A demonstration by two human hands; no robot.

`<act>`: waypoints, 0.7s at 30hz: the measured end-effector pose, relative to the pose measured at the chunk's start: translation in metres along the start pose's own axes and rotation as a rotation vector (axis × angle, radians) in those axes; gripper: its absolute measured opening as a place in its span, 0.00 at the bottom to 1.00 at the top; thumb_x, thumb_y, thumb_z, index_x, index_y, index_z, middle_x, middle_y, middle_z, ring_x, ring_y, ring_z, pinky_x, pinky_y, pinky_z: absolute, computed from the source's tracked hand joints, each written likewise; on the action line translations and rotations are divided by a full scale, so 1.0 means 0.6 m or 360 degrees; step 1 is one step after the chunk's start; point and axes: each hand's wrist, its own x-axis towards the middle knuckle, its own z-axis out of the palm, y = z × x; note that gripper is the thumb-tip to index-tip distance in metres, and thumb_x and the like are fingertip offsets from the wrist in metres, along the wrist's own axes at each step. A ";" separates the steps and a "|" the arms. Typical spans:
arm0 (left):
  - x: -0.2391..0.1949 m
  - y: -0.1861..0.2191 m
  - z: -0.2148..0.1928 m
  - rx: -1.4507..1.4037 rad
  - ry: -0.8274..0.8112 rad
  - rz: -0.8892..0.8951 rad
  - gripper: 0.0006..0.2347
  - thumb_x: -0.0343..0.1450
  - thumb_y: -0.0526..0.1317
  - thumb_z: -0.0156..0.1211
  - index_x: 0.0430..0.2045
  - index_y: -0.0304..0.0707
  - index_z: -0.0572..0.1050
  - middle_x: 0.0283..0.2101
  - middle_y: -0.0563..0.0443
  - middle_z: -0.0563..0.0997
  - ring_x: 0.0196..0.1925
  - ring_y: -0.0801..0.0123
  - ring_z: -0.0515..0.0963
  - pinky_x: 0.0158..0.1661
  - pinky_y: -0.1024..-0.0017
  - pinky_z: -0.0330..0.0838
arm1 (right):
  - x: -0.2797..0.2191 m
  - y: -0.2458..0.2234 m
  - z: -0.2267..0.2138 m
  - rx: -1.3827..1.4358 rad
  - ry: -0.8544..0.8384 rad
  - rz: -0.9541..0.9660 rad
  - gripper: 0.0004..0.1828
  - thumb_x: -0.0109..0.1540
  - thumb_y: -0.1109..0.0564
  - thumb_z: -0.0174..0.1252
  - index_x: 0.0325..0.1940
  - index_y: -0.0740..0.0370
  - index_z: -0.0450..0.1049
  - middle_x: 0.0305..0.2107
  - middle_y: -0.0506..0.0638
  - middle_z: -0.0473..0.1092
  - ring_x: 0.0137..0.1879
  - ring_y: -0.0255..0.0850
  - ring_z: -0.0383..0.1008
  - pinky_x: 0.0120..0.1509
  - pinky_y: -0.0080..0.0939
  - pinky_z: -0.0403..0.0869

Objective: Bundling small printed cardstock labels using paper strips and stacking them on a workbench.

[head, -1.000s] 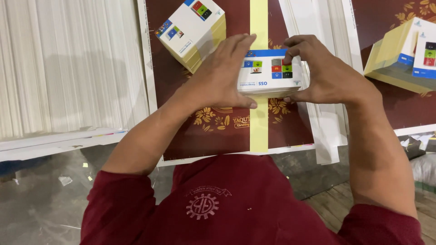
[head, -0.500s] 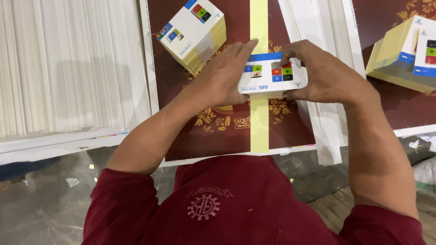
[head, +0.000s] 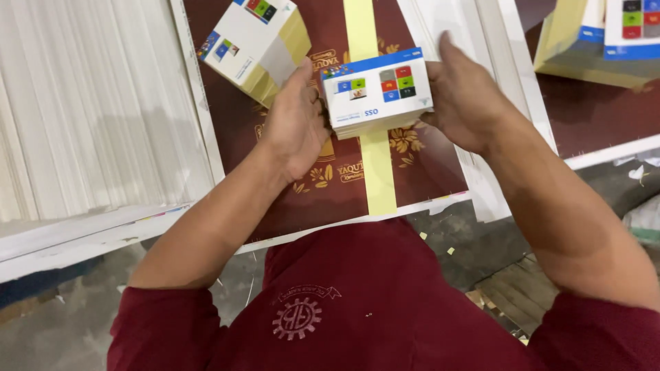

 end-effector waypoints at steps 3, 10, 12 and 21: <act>0.005 0.007 0.020 -0.0043 -0.0005 -0.0051 0.38 0.75 0.59 0.37 0.71 0.27 0.36 0.75 0.28 0.49 0.78 0.45 0.52 0.73 0.47 0.47 | 0.007 -0.008 0.017 0.0026 0.0068 0.0048 0.42 0.69 0.33 0.25 0.73 0.66 0.60 0.68 0.60 0.66 0.72 0.47 0.66 0.73 0.54 0.63; 0.003 0.016 0.048 0.0119 -0.0041 -0.0063 0.32 0.76 0.55 0.30 0.68 0.23 0.52 0.67 0.27 0.67 0.75 0.48 0.62 0.70 0.48 0.50 | 0.027 0.006 0.025 0.0074 0.0188 0.0041 0.35 0.70 0.35 0.30 0.71 0.63 0.58 0.65 0.59 0.68 0.73 0.44 0.68 0.78 0.52 0.61; 0.003 0.016 0.045 0.0101 -0.0113 -0.0074 0.34 0.77 0.56 0.30 0.69 0.21 0.46 0.69 0.25 0.66 0.76 0.47 0.61 0.72 0.48 0.49 | 0.028 0.007 0.025 0.0025 0.0210 0.0058 0.36 0.69 0.35 0.30 0.70 0.63 0.58 0.65 0.59 0.67 0.73 0.45 0.67 0.77 0.54 0.60; -0.010 -0.017 -0.034 0.0303 -0.0079 0.0110 0.46 0.71 0.67 0.38 0.74 0.24 0.37 0.76 0.25 0.50 0.77 0.43 0.55 0.72 0.46 0.46 | -0.004 0.059 -0.068 0.0177 -0.0057 -0.0063 0.44 0.68 0.33 0.34 0.80 0.65 0.45 0.75 0.59 0.53 0.81 0.53 0.51 0.80 0.56 0.51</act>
